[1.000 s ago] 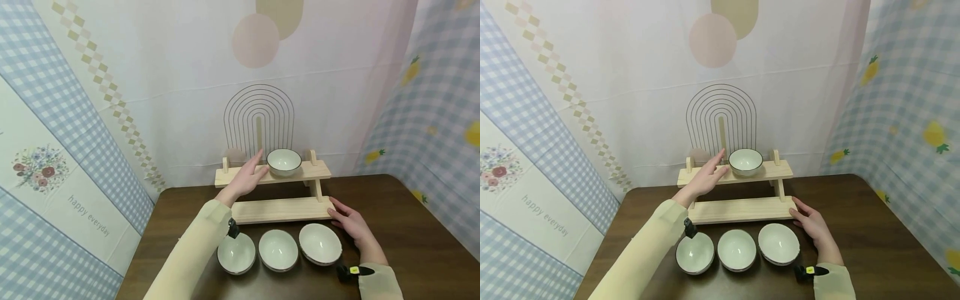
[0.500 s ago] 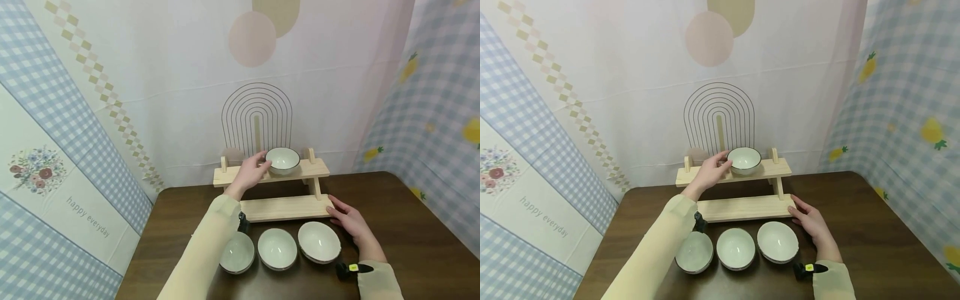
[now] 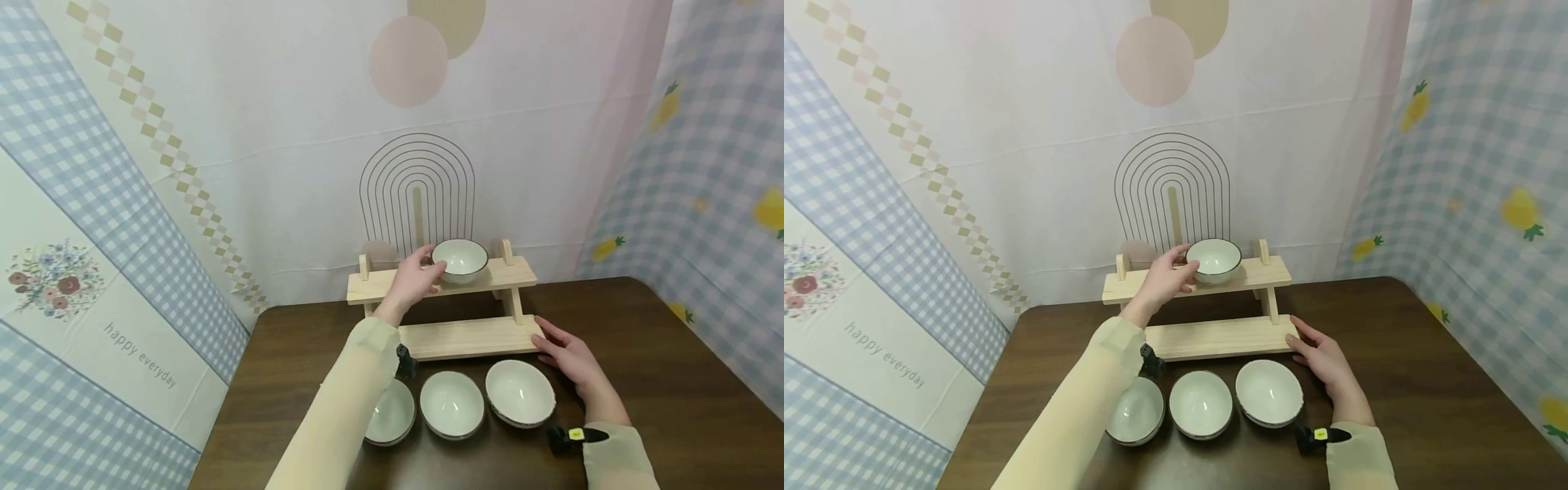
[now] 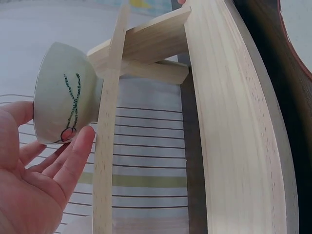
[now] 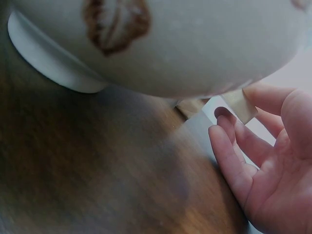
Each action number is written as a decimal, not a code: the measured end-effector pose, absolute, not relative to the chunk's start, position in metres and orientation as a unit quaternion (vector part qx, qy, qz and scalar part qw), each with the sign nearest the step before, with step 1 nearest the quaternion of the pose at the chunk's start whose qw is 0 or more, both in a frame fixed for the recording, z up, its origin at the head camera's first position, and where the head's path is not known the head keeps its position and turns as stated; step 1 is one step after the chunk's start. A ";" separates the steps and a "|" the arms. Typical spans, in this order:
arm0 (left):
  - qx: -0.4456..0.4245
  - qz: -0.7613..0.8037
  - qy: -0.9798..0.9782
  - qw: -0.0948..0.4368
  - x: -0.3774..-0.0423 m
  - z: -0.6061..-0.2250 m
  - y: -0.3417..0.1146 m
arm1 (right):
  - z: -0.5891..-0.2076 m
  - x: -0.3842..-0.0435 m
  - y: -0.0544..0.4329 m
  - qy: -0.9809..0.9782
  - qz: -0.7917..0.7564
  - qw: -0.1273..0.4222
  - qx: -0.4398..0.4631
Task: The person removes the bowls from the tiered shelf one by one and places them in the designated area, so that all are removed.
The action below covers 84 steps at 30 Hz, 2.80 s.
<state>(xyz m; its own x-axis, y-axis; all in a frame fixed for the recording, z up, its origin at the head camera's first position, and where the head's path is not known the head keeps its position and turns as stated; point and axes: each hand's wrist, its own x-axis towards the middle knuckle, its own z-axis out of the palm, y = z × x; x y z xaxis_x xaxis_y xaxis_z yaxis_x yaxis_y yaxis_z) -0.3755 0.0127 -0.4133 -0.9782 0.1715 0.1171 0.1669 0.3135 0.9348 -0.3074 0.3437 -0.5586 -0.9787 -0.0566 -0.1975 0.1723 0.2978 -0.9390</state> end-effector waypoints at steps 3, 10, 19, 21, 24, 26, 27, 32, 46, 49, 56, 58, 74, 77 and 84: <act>0.103 0.583 0.806 0.003 -0.377 -0.414 0.013 | -0.559 -0.311 0.344 0.799 -0.593 0.098 0.036; 0.090 0.613 0.785 0.015 -0.377 -0.412 0.016 | -0.560 -0.316 0.346 0.797 -0.595 0.099 0.030; 0.069 0.647 0.759 0.019 -0.377 -0.411 0.021 | -0.559 -0.321 0.348 0.798 -0.594 0.099 0.024; 0.066 0.651 0.756 0.018 -0.378 -0.411 0.022 | -0.559 -0.321 0.348 0.798 -0.594 0.099 0.023; 0.063 0.659 0.750 0.016 -0.377 -0.411 0.022 | -0.559 -0.321 0.348 0.798 -0.594 0.099 0.023; 0.062 0.662 0.747 0.015 -0.377 -0.411 0.023 | -0.559 -0.321 0.348 0.799 -0.593 0.099 0.023; 0.063 0.663 0.746 0.015 -0.377 -0.412 0.023 | -0.559 -0.321 0.348 0.799 -0.593 0.099 0.023; 0.064 0.664 0.745 0.010 -0.376 -0.412 0.024 | -0.558 -0.321 0.348 0.800 -0.590 0.100 0.025; 0.053 0.679 0.732 0.013 -0.375 -0.415 0.021 | -0.557 -0.321 0.348 0.803 -0.587 0.102 0.030; 0.047 0.684 0.728 0.012 -0.375 -0.416 0.021 | -0.556 -0.320 0.348 0.802 -0.588 0.104 0.031; 0.037 0.698 0.715 0.007 -0.373 -0.415 0.023 | -0.555 -0.318 0.347 0.799 -0.591 0.106 0.032; 0.032 0.703 0.710 0.004 -0.372 -0.414 0.023 | -0.555 -0.318 0.347 0.799 -0.591 0.106 0.031; -0.018 0.728 0.684 -0.048 -0.367 -0.417 0.032 | -0.556 -0.322 0.348 0.798 -0.594 0.102 0.026; -0.021 0.731 0.681 -0.048 -0.366 -0.417 0.030 | -0.556 -0.324 0.348 0.799 -0.592 0.102 0.027; -0.013 0.733 0.678 -0.046 -0.360 -0.417 0.028 | -0.559 -0.327 0.348 0.801 -0.589 0.106 0.026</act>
<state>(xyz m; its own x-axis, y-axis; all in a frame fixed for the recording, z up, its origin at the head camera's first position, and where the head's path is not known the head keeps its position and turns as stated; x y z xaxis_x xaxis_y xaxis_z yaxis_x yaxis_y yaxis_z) -0.3601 0.0276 -0.4174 -0.9955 -0.0845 0.0438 0.0502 -0.0755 0.9959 -0.3265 0.3483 -0.5588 -0.9762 -0.0824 -0.2008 0.1670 0.3058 -0.9374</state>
